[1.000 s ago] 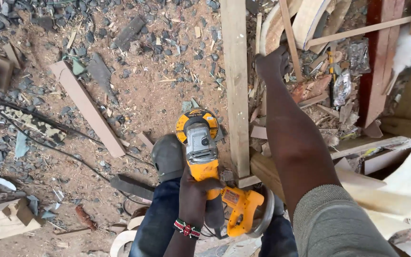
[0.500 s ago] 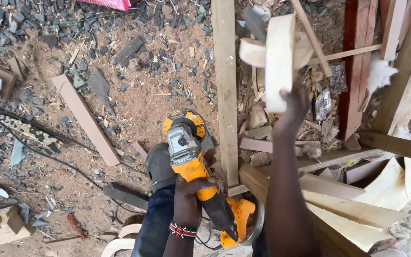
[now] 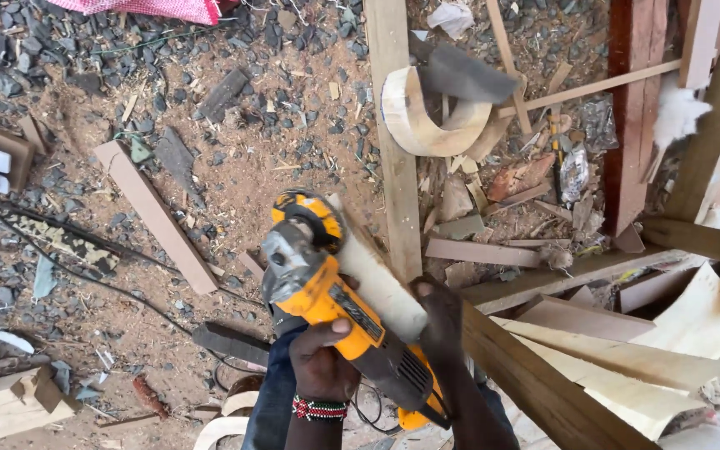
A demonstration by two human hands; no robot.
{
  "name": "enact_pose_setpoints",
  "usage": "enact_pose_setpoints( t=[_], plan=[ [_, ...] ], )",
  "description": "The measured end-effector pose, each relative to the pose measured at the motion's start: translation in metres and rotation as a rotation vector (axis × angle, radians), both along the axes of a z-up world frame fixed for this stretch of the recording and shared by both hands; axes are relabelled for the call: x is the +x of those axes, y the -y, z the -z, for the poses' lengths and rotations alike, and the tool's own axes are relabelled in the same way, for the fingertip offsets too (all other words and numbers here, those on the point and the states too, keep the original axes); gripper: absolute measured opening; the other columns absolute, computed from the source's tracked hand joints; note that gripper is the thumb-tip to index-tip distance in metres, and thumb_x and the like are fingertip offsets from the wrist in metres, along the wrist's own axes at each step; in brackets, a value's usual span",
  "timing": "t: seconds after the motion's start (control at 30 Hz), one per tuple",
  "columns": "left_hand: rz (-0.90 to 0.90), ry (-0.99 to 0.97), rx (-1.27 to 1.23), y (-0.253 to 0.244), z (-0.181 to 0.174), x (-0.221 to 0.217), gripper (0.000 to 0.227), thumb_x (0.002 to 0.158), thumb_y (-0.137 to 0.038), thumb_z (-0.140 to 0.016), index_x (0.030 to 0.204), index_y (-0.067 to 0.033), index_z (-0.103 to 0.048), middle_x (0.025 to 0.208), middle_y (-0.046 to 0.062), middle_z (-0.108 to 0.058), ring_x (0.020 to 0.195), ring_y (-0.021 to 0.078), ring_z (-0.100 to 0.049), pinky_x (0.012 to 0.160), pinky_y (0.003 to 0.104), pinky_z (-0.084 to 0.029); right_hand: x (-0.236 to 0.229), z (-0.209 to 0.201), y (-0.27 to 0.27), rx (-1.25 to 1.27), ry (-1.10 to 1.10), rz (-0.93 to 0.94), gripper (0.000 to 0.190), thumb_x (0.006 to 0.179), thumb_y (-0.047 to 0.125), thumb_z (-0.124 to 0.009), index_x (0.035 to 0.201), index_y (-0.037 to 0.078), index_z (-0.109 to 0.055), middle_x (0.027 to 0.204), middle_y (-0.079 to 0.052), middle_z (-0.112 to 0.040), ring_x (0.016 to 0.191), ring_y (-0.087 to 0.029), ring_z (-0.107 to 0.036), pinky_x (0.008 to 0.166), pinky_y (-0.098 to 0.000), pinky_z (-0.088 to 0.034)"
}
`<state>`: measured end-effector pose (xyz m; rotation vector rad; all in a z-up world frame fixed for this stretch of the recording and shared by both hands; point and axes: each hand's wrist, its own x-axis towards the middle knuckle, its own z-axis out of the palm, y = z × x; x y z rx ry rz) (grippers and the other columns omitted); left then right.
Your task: Grinding the surface of a curved wooden piece using a handheld angle grinder to smooth it.
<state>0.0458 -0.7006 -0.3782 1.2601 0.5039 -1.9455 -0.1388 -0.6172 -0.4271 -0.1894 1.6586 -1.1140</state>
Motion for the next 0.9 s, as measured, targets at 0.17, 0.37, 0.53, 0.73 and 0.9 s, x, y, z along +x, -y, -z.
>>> enact_pose_setpoints(
  t=[0.17, 0.37, 0.53, 0.73, 0.9],
  plan=[
    [-0.028, 0.128, 0.019, 0.009, 0.012, 0.009, 0.058, 0.089, -0.003, -0.073, 0.145, 0.0073, -0.071, 0.121, 0.019, -0.076, 0.099, 0.0316, -0.070, 0.091, 0.046, -0.056, -0.026, 0.030, 0.021, 0.108, 0.012, -0.440, 0.030, 0.107, 0.026, -0.067, 0.093, 0.001, -0.076, 0.080, -0.005, -0.065, 0.074, -0.018, -0.054, 0.072, -0.0375, -0.043],
    [0.026, 0.232, 0.131, 0.006, 0.015, 0.016, 0.053, 0.091, -0.006, -0.071, 0.143, 0.0053, -0.075, 0.113, 0.018, -0.074, 0.094, 0.0297, -0.066, 0.088, 0.043, -0.053, -0.085, 0.119, 0.144, 0.248, -0.559, -0.781, 0.097, 0.095, 0.044, -0.095, 0.172, 0.007, -0.048, 0.176, -0.022, -0.051, 0.159, -0.044, -0.053, 0.129, -0.0636, -0.045],
    [0.063, 0.238, 0.277, -0.009, 0.026, 0.019, 0.037, 0.095, -0.005, -0.070, 0.131, 0.0057, -0.072, 0.110, 0.018, -0.073, 0.094, 0.0311, -0.067, 0.088, 0.045, -0.055, -0.124, 0.227, 0.204, 0.256, -0.930, -0.718, 0.104, 0.085, 0.040, -0.105, 0.171, 0.006, -0.058, 0.154, -0.021, -0.075, 0.135, -0.043, -0.074, 0.121, -0.0591, -0.047],
    [0.118, 0.169, 0.268, -0.022, 0.047, 0.016, 0.030, 0.097, -0.011, -0.072, 0.122, 0.0046, -0.076, 0.105, 0.018, -0.075, 0.089, 0.0302, -0.069, 0.084, 0.043, -0.057, -0.100, 0.127, 0.187, 0.314, -0.646, -0.697, 0.128, 0.086, 0.045, -0.104, 0.181, -0.006, -0.036, 0.163, -0.035, -0.069, 0.140, -0.046, -0.077, 0.116, -0.0510, -0.063],
    [0.225, 0.189, 0.359, -0.024, 0.061, 0.022, 0.049, 0.073, -0.008, -0.092, 0.120, -0.0096, -0.080, 0.097, 0.016, -0.085, 0.083, 0.0351, -0.082, 0.078, 0.046, -0.066, -0.033, -0.053, 0.101, 0.301, -0.169, -0.192, 0.110, 0.076, 0.014, -0.104, 0.174, 0.002, -0.055, 0.167, -0.029, -0.068, 0.158, -0.052, -0.063, 0.131, -0.0690, -0.053]
  ],
)
